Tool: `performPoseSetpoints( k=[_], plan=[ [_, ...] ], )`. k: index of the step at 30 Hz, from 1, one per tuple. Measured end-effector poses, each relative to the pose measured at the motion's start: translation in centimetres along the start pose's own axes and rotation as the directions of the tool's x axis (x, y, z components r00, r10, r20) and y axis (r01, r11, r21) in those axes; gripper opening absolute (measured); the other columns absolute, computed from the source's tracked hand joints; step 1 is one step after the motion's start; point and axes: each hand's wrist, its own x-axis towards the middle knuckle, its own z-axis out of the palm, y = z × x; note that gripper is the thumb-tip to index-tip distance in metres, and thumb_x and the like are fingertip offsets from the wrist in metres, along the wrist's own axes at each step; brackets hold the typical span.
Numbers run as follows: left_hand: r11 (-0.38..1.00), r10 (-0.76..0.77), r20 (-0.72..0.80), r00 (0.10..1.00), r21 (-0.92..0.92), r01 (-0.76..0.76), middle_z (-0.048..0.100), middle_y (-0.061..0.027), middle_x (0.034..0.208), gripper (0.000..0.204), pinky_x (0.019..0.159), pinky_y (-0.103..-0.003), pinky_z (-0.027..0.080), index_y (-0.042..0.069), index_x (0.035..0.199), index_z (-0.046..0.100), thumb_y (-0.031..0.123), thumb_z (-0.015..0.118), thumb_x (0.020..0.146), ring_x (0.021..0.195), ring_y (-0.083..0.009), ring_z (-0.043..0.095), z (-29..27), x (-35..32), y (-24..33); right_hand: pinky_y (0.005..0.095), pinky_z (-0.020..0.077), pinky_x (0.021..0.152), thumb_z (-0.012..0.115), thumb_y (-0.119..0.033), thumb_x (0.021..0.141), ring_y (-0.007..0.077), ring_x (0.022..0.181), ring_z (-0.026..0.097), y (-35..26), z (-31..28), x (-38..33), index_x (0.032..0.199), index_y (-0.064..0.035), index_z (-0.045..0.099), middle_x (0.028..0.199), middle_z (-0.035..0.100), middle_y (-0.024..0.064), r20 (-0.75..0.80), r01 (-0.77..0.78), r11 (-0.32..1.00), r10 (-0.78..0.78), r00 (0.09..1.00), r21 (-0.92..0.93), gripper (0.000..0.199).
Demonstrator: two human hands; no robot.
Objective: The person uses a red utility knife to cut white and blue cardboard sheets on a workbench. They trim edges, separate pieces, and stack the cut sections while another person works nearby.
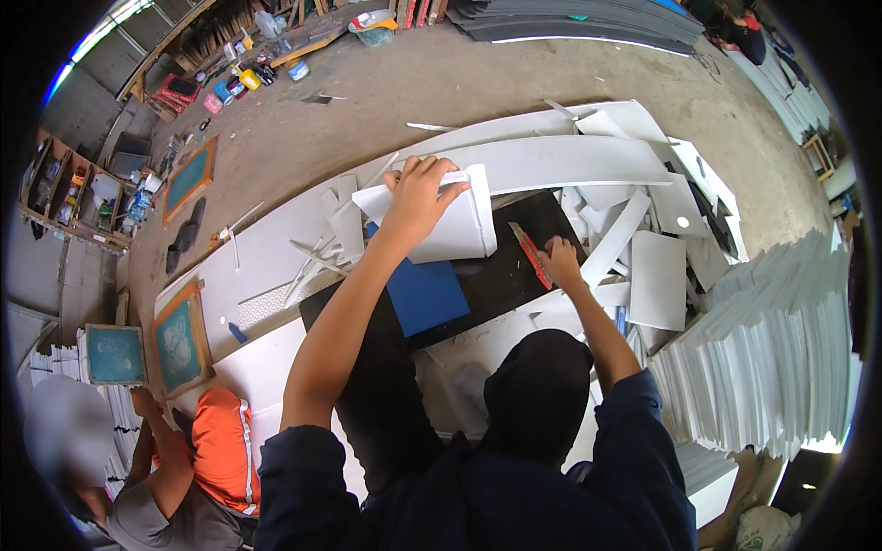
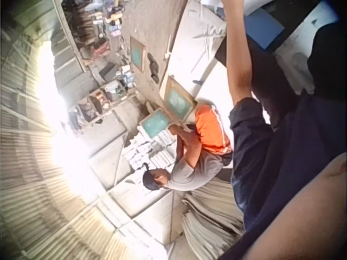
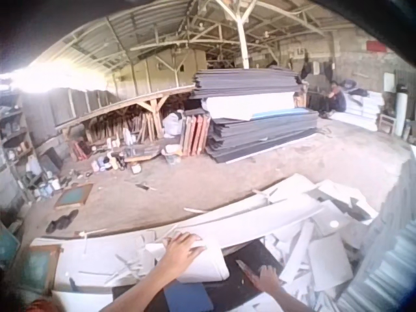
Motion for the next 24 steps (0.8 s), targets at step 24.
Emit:
performPoseSetpoints(
  k=[24],
  plan=[
    [0.996, 0.004, -0.070, 0.998, 0.087, 0.003, 0.060, -0.0075, 0.088, 0.019, 0.079, -0.036, 0.030, 0.008, 0.097, 0.055, 0.023, 0.054, 0.084, 0.089, -0.0231, 0.053, -1.8, 0.4, 0.1, 0.0395, 0.0439, 0.044, 0.041, -0.019, 0.091, 0.0303, 0.051, 0.058, -17.2, -16.9, -2.9, 0.103, 0.0007, 0.040, 0.063, 0.055, 0.0176, -0.031, 0.089, 0.912, -0.084, 0.996, 0.400, 0.023]
  ],
)
